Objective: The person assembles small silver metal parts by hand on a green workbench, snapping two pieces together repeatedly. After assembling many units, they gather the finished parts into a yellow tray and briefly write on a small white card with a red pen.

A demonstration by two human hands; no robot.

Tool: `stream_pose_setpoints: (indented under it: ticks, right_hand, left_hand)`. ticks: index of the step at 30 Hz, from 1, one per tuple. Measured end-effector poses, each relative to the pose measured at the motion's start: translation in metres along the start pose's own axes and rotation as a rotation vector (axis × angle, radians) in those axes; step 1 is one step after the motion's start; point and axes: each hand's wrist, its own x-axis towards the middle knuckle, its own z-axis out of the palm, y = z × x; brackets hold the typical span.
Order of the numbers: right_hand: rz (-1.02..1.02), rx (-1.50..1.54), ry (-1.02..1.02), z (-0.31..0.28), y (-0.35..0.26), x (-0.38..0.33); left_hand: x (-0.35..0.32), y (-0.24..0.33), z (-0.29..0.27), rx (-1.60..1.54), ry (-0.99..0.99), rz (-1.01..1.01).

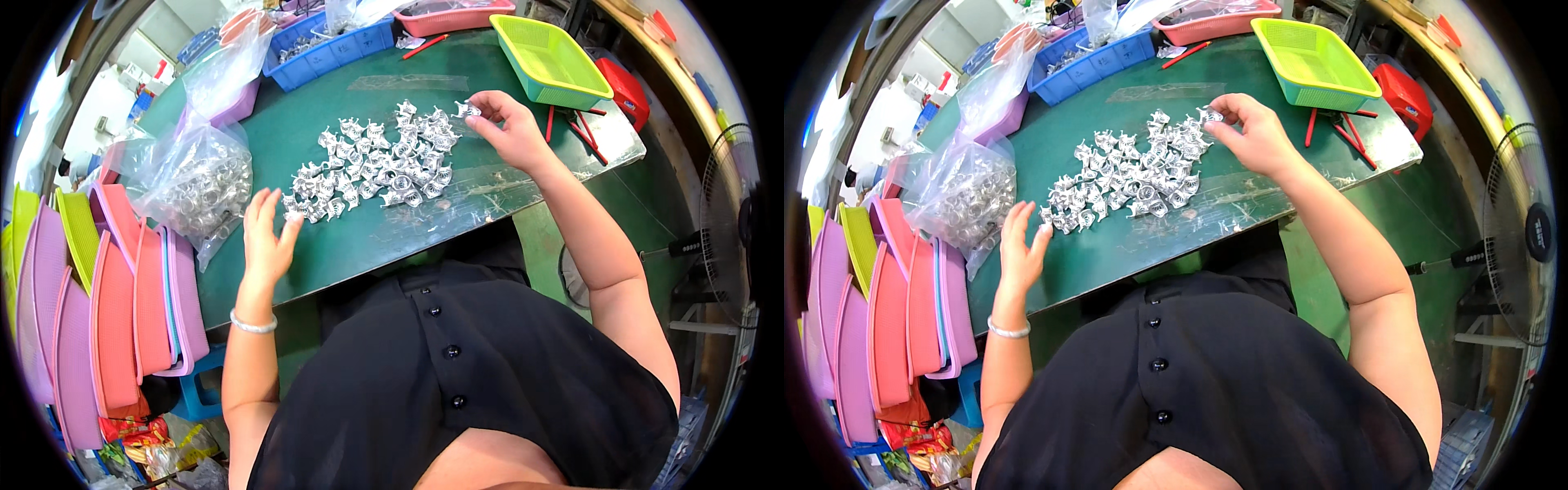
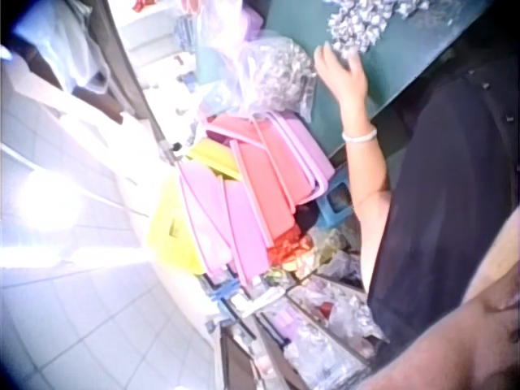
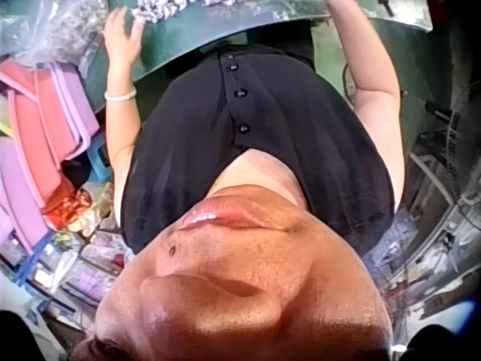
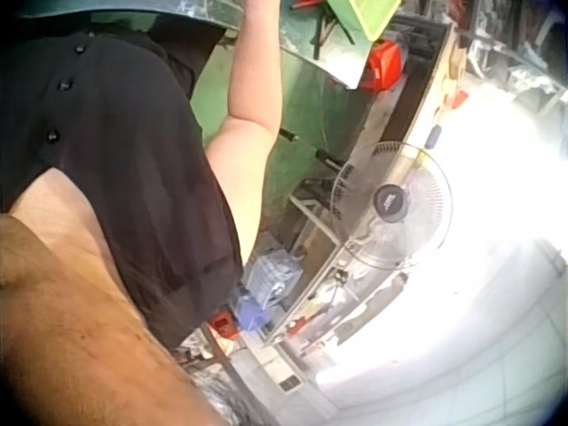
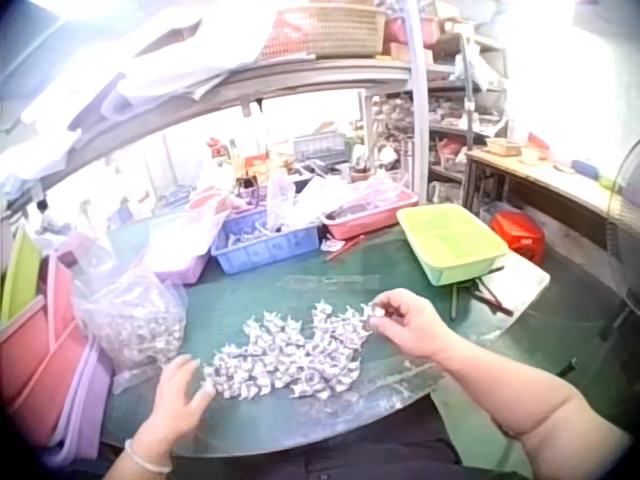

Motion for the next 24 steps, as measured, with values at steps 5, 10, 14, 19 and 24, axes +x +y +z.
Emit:
stream_pose_setpoints:
  ticks: [5,10,14,19,24]
  right_hand:
    - [-0.102,-0.188,0.071,-0.011,-0.02,-0.003]
    - [-0.275,-0.31,0.217,-0.008,-0.025,-0.013]
    - [-0.215,-0.453,0.131,0.004,0.004,-0.035]
    - [-0.087,-0.547,0.062,0.012,0.027,-0.05]
    - [-0.075,-0.592,0.05,0.016,0.024,-0.049]
  left_hand:
    - [-0.035,0.006,0.007,-0.027,0.02,-0.029]
    - [-0.049,0.013,0.017,0.006,0.06,-0.069]
    - [-0.045,0.014,0.018,-0.037,0.054,-0.071]
    - [-0.044,0.01,0.02,-0.09,0.05,-0.063]
    - [-0.044,0.011,0.019,-0.074,0.039,-0.063]
